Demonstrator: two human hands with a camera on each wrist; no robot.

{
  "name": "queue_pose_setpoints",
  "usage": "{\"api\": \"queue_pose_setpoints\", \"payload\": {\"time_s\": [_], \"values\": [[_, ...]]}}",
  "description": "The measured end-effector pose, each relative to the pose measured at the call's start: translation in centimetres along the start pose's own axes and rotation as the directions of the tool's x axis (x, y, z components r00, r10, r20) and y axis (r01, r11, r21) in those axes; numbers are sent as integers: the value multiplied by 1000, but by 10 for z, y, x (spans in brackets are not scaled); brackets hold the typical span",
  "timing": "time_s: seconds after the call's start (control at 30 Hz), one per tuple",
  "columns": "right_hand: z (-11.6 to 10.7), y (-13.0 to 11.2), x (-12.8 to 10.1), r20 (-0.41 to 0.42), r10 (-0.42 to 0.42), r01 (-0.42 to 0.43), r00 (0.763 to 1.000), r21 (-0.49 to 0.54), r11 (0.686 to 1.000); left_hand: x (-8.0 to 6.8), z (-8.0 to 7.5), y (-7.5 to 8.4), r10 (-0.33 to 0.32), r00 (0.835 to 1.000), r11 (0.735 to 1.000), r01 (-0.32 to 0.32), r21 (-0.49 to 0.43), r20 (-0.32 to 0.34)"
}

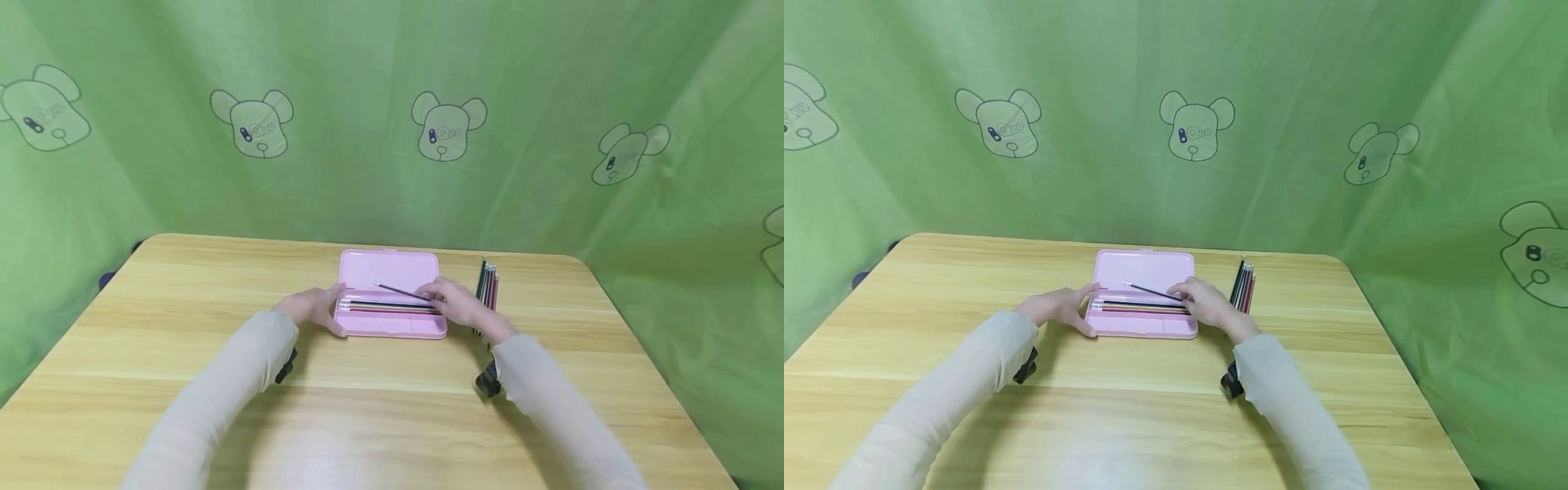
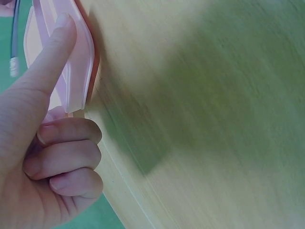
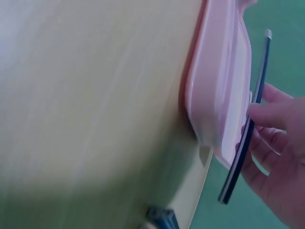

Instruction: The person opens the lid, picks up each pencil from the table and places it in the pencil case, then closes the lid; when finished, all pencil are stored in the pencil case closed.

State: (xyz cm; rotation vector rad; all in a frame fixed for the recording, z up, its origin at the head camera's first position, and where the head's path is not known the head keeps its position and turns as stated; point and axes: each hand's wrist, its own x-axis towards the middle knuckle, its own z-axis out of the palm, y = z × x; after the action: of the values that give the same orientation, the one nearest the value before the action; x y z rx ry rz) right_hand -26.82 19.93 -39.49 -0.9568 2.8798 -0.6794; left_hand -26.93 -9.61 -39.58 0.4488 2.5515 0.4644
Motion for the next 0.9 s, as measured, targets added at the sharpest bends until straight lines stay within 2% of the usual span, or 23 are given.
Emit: {"api": "queue_pose_setpoints", "payload": {"time_s": [0.17,0.33,0.53,0.9], "values": [[9,-8,8,40,-33,37,999,-117,992,1,1,1,-11,1000,1000,11,-1,11],[14,-16,20,45,-40,47,998,-184,982,1,1,1,-6,1000,1000,5,13,7],[19,-25,33,57,-31,42,998,-196,980,-2,-2,-1,-7,1000,1000,7,22,-1],[26,-25,39,57,-29,40,998,-213,976,-1,-1,0,5,1000,1000,-5,20,0]]}}
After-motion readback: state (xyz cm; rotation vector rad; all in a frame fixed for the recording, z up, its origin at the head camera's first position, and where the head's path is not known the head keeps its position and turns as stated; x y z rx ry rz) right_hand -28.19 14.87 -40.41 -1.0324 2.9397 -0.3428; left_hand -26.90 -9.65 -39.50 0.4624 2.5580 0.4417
